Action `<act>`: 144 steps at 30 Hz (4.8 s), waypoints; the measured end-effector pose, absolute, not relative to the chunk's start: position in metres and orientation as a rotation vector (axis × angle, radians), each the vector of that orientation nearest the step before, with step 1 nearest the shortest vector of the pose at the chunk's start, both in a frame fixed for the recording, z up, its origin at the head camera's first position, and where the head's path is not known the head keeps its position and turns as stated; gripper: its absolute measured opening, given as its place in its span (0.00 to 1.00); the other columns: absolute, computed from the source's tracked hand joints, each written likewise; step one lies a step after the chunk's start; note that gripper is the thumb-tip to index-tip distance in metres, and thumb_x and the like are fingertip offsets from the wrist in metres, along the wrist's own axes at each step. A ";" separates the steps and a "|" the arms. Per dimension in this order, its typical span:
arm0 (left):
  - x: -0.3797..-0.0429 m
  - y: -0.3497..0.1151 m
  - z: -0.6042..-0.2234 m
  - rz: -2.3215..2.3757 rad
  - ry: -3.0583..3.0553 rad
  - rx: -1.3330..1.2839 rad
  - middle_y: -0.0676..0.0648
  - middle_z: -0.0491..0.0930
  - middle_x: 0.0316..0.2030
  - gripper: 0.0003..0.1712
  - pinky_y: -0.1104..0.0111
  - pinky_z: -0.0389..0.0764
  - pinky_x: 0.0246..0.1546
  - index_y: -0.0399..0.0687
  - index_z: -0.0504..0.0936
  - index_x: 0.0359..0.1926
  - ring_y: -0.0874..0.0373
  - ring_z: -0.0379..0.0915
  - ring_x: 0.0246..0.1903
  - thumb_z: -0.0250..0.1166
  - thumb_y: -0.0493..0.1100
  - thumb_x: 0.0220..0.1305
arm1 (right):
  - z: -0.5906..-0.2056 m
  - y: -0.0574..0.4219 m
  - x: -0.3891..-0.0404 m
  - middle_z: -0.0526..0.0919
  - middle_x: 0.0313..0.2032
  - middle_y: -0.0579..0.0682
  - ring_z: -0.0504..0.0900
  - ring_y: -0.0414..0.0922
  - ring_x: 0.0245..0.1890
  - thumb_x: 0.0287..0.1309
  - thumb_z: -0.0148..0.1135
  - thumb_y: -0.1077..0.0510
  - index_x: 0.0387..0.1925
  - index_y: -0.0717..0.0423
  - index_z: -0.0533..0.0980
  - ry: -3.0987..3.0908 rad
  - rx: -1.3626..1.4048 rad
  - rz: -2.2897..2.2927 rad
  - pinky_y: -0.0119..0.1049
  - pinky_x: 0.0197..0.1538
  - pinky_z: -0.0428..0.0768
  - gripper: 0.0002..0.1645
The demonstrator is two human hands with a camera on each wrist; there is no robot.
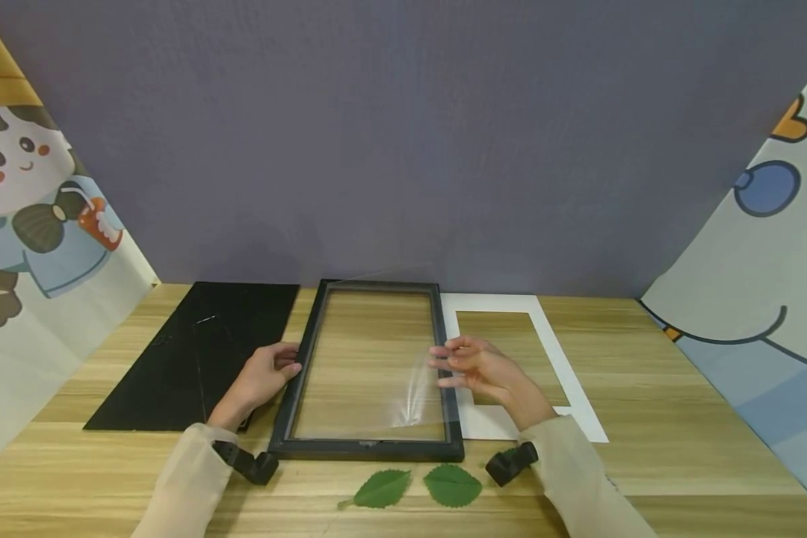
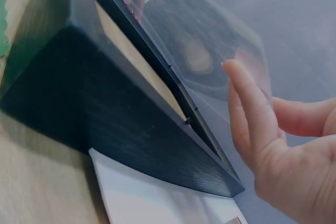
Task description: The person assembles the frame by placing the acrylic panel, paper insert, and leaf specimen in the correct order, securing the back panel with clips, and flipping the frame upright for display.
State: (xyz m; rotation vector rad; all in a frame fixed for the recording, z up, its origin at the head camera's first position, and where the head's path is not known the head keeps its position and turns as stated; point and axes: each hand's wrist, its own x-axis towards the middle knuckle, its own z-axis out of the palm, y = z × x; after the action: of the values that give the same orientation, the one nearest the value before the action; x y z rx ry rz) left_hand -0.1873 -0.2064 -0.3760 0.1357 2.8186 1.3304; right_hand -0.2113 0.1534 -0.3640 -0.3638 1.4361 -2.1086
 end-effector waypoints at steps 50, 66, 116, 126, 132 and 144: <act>-0.186 -0.206 -0.371 1.320 2.794 0.126 0.27 0.72 0.56 0.25 0.51 0.77 0.52 0.25 0.66 0.62 0.35 0.72 0.55 0.56 0.32 0.66 | -0.373 0.139 -0.203 0.83 0.42 0.51 0.84 0.44 0.45 0.60 0.46 0.76 0.30 0.54 0.74 1.437 -0.234 -2.129 0.42 0.48 0.83 0.17; -0.187 -0.207 -0.372 1.322 2.773 0.106 0.27 0.71 0.57 0.26 0.51 0.77 0.52 0.25 0.64 0.63 0.36 0.71 0.56 0.55 0.32 0.67 | -0.365 0.140 -0.201 0.82 0.42 0.59 0.84 0.44 0.37 0.58 0.60 0.68 0.53 0.78 0.66 2.011 -0.175 -1.832 0.38 0.42 0.84 0.24; -0.187 -0.206 -0.372 1.318 2.773 0.107 0.27 0.70 0.57 0.26 0.51 0.76 0.52 0.25 0.64 0.63 0.35 0.70 0.56 0.55 0.32 0.67 | -0.360 0.128 -0.193 0.72 0.33 0.53 0.76 0.41 0.26 0.58 0.60 0.67 0.66 0.73 0.59 2.431 -0.288 -1.509 0.32 0.26 0.80 0.36; -0.187 -0.205 -0.372 1.314 2.782 0.099 0.27 0.71 0.57 0.26 0.51 0.77 0.52 0.25 0.65 0.63 0.35 0.71 0.56 0.55 0.32 0.66 | -0.357 0.128 -0.196 0.73 0.30 0.52 0.74 0.38 0.19 0.55 0.64 0.67 0.65 0.77 0.58 2.521 -0.441 -1.353 0.34 0.25 0.81 0.39; -0.187 -0.204 -0.371 1.310 2.786 0.093 0.27 0.71 0.56 0.25 0.51 0.77 0.52 0.25 0.65 0.63 0.36 0.71 0.55 0.55 0.31 0.66 | -0.357 0.129 -0.198 0.72 0.28 0.51 0.74 0.38 0.17 0.54 0.65 0.67 0.65 0.77 0.58 2.563 -0.500 -1.250 0.33 0.25 0.81 0.40; -0.187 -0.204 -0.372 1.309 2.801 0.103 0.27 0.72 0.56 0.25 0.51 0.77 0.52 0.25 0.66 0.62 0.36 0.72 0.55 0.56 0.31 0.66 | -0.359 0.129 -0.198 0.72 0.28 0.51 0.74 0.39 0.17 0.50 0.68 0.68 0.66 0.76 0.56 2.563 -0.484 -1.237 0.34 0.25 0.81 0.45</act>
State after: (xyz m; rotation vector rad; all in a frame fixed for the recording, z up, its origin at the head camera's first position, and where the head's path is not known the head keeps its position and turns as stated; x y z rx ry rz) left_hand -0.1866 -0.2040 -0.3721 0.1034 2.8007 1.3086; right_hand -0.1983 0.1291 -0.3591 -0.4839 2.5631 -1.2373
